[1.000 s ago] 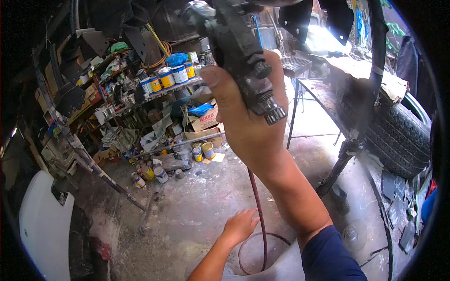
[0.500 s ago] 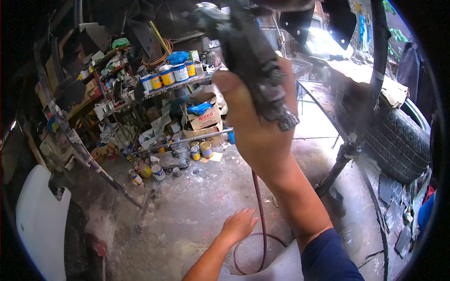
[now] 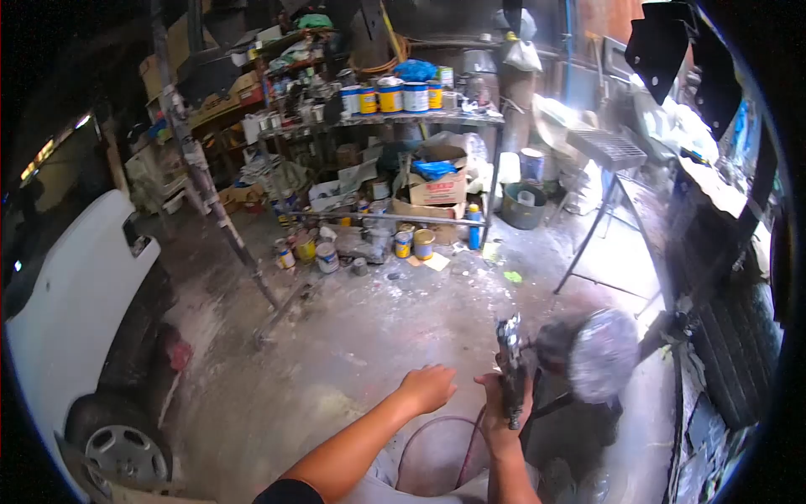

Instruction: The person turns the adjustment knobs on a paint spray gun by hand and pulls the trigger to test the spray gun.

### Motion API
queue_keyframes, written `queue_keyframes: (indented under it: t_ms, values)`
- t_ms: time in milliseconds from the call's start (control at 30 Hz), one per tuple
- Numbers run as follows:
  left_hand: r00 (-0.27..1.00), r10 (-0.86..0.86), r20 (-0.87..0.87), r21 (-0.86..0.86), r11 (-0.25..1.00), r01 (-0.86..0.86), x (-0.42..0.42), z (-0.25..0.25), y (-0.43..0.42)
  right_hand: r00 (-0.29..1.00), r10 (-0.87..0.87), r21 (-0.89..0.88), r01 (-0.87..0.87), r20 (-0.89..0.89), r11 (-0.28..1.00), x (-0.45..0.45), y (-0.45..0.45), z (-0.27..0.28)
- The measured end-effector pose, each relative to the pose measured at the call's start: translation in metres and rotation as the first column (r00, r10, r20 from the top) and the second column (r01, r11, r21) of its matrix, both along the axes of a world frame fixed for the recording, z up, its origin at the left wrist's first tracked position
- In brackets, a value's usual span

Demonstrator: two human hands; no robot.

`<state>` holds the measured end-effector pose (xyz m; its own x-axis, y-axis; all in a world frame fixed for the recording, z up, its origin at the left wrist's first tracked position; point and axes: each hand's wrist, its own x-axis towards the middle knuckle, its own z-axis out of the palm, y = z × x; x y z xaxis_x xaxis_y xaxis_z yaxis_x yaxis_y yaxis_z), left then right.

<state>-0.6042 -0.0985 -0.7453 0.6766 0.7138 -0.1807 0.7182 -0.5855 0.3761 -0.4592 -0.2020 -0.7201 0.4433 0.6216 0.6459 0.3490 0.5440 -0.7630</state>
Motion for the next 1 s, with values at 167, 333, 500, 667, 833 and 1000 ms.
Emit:
queue_keyframes:
  t_ms: [167,333,500,667,833,1000]
  values:
    - [0.990,0.056,-0.129,0.005,0.998,-0.056,-0.016,0.015,-0.027,1.000,-0.021,-0.125,0.022,0.008,0.992,-0.011,-0.002,-0.089]
    - [0.974,0.171,0.148,0.086,0.979,-0.184,-0.066,0.057,-0.118,0.999,0.047,-0.200,-0.044,0.014,0.979,-0.020,0.009,-0.101]
    - [0.988,0.120,0.101,-0.138,0.985,-0.106,-0.096,0.049,-0.176,0.986,0.162,-0.278,-0.166,-0.036,0.946,-0.027,0.010,-0.109]
    - [0.986,0.060,-0.154,-0.233,0.968,-0.095,-0.106,0.001,-0.140,0.960,0.193,-0.391,-0.261,-0.203,0.883,-0.033,0.004,-0.117]
    - [0.993,0.041,-0.111,-0.325,0.943,-0.075,-0.143,-0.136,-0.095,0.963,0.110,-0.446,-0.213,-0.247,0.869,-0.046,0.001,-0.121]
    - [0.960,-0.017,-0.278,-0.477,0.870,-0.123,-0.163,-0.168,-0.057,0.936,0.155,-0.482,-0.299,-0.315,0.824,-0.063,0.001,-0.111]
